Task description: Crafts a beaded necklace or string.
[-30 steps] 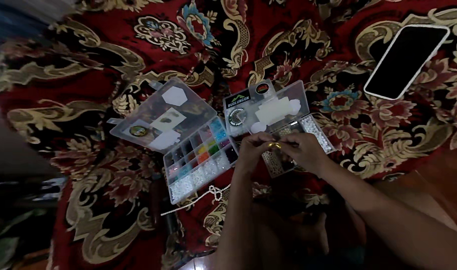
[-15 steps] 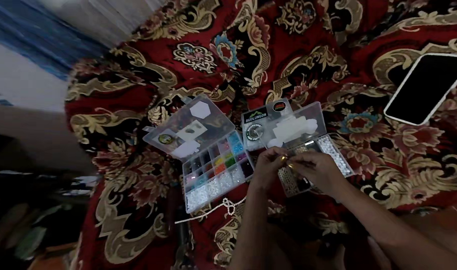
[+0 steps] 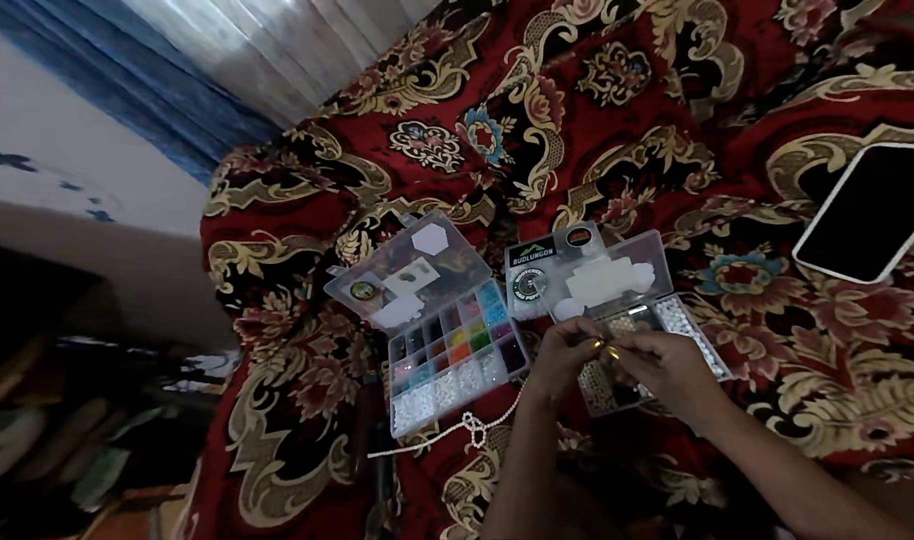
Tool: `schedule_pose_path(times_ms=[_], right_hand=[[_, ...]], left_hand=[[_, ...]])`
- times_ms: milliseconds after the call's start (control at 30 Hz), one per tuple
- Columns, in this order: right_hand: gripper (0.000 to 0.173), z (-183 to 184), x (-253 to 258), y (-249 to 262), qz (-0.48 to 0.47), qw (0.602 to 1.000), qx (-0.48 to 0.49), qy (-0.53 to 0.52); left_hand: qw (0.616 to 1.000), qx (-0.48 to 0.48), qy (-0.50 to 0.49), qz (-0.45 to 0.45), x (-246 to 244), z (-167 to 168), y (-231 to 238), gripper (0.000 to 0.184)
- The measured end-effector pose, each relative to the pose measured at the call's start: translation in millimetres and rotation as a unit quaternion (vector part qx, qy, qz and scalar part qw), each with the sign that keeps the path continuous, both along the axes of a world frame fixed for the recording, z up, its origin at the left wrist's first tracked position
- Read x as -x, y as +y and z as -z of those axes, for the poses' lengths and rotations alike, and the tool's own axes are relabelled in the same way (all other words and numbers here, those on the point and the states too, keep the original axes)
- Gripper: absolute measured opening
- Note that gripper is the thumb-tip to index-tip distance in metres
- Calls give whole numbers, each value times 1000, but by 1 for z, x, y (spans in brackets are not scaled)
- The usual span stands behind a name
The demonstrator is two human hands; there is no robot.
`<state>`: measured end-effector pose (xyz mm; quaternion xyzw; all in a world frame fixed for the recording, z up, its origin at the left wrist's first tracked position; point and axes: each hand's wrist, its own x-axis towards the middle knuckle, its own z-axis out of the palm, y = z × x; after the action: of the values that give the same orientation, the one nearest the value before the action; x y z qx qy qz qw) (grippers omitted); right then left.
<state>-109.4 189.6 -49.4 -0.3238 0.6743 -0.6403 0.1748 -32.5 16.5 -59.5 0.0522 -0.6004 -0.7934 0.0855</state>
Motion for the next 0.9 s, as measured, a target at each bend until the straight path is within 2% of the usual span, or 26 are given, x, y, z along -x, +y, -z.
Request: schedule_pose_path(times_ms=[167,567,900], right_hand=[[17,0,-4,0,37,999,8,-9],[18,-11,-6,0,25,999,-22,-9],[21,-4,-1,-10,1,999,-15,-29]], left_hand=[[999,-19,29,12,3,3,4,6],[997,2,33,-64,2,-2,10,12],[979,143,63,-130,1,-9,7,8]])
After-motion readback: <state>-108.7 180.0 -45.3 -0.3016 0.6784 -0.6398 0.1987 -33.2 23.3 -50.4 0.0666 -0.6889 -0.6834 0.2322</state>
